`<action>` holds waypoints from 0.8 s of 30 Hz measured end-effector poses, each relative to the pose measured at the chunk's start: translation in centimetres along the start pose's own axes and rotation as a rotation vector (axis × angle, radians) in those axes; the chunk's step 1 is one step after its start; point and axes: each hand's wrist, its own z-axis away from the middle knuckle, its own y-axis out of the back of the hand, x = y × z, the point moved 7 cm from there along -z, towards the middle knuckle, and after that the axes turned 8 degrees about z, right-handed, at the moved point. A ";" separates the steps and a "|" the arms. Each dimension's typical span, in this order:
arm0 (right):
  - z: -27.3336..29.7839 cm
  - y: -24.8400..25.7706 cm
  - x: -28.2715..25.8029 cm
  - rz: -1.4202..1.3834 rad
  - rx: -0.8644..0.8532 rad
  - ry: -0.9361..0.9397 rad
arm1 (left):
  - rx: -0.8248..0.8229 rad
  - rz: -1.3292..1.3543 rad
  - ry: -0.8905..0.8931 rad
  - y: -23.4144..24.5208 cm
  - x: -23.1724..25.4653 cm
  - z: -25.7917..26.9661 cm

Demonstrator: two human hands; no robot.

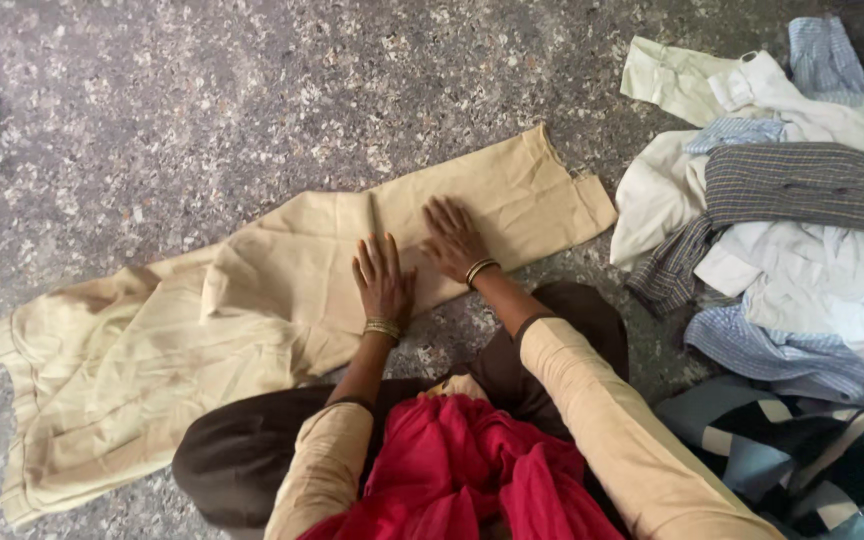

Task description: The person folds a blue shirt and places it in a bag, then buttons and folds a light green striped shirt and places it in the bag, followed by folding beige pants and placing them in the bag, and finally begins to arrange a striped shirt.

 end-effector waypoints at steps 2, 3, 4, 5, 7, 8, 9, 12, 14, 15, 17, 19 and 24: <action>-0.9 -0.3 -0.1 0.183 -0.093 0.001 | -0.047 0.040 -0.024 -1.7 0.6 -0.4; -1.9 0.3 1.1 0.189 -0.088 -0.005 | -0.110 -0.022 0.013 -2.3 0.4 -0.5; -2.2 0.7 3.5 0.170 -0.120 -0.113 | -0.179 -0.082 0.065 -3.0 0.4 -0.2; -2.5 1.1 6.0 0.151 -0.152 -0.220 | -0.181 -0.076 0.072 -3.2 0.8 -0.5; -3.3 2.6 10.8 0.158 -0.083 -0.410 | -0.192 -0.080 0.070 -2.7 0.7 -0.9; -3.0 3.4 13.2 0.155 -0.069 -0.486 | -0.185 -0.079 0.069 -2.3 0.8 -1.5; -2.6 4.0 15.4 0.152 -0.055 -0.562 | -0.224 -0.092 0.086 -2.3 0.7 -1.6; 0.2 4.3 21.3 0.142 -0.059 -0.814 | -0.234 -0.103 0.085 -2.4 1.2 -1.5; 2.0 4.0 23.7 0.126 -0.042 -0.917 | -0.192 -0.110 0.072 -1.8 1.3 -1.5; 2.7 3.7 24.2 0.128 -0.046 -0.910 | -0.207 -0.099 0.067 -1.6 1.3 -1.5; 4.6 2.7 25.4 0.123 -0.131 -1.014 | -0.208 -0.078 0.106 -1.3 1.2 -1.2; 6.1 3.2 25.9 0.054 0.000 -1.061 | -0.263 -0.006 0.127 -1.0 0.3 -0.4; 10.0 6.0 25.5 0.015 -0.082 -1.048 | 0.268 -0.170 0.455 4.0 -7.9 2.4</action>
